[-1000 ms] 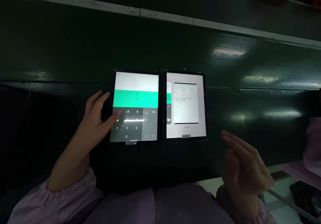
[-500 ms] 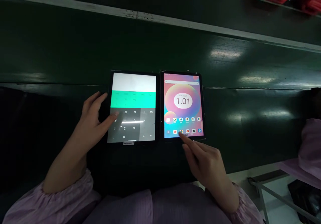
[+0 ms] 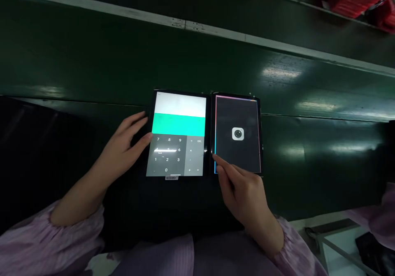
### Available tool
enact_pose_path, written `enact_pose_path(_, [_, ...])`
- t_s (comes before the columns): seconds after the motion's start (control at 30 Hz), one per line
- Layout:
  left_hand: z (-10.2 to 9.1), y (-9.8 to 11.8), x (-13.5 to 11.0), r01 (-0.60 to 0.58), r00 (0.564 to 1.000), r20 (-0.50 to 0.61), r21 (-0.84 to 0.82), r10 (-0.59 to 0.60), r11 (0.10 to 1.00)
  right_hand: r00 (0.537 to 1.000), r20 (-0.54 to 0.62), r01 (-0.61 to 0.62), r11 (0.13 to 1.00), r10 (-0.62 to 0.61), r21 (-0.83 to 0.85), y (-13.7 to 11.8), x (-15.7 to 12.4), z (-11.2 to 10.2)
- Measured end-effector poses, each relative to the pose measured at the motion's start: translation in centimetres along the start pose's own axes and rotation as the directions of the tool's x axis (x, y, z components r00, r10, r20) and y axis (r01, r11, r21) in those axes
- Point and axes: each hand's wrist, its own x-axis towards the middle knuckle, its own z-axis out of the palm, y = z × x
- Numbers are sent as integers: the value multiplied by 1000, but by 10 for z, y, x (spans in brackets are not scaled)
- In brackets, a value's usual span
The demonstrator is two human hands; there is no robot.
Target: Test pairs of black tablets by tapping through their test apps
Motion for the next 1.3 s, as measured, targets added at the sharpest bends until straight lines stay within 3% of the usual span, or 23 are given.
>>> enact_pose_path(0.13, [-1, -1, 16, 13, 1000, -23, -167, -17, 986, 982, 149, -95, 989, 112, -117, -11, 35, 19])
enact_pose_path(0.27, [-4, 0, 12, 43, 999, 8, -256, -43, 966, 936, 262, -172, 956, 234, -238, -21, 66, 34])
enact_pose_path(0.5, [-1, -12, 7, 2, 998, 56, -263, 13, 965, 943, 222, -170, 931, 249, -324, -22, 84, 42])
enact_pose_path(0.63, [1, -14, 6, 52, 994, 104, -342, -17, 938, 941, 168, -232, 923, 292, -307, -16, 85, 36])
enact_pose_path(0.8, [7, -18, 5, 28, 992, 123, -463, 33, 886, 957, 204, -159, 961, 206, -228, -15, 83, 38])
enact_pose_path(0.97, [10, -17, 4, 30, 989, 141, -446, 36, 894, 967, 131, -185, 957, 218, -225, -9, 75, 36])
enact_pose_path(1.07, [11, -14, 3, 36, 989, 147, -427, 30, 903, 982, 114, -139, 982, 154, -131, -11, 71, 35])
enact_pose_path(1.17, [13, -14, 3, 14, 989, 140, -398, 46, 917, 984, 163, -67, 997, 73, -42, -19, 68, 39])
enact_pose_path(1.3, [15, -17, 4, -28, 988, 130, -375, 82, 927, 969, 247, -14, 999, 24, -42, -29, 66, 47])
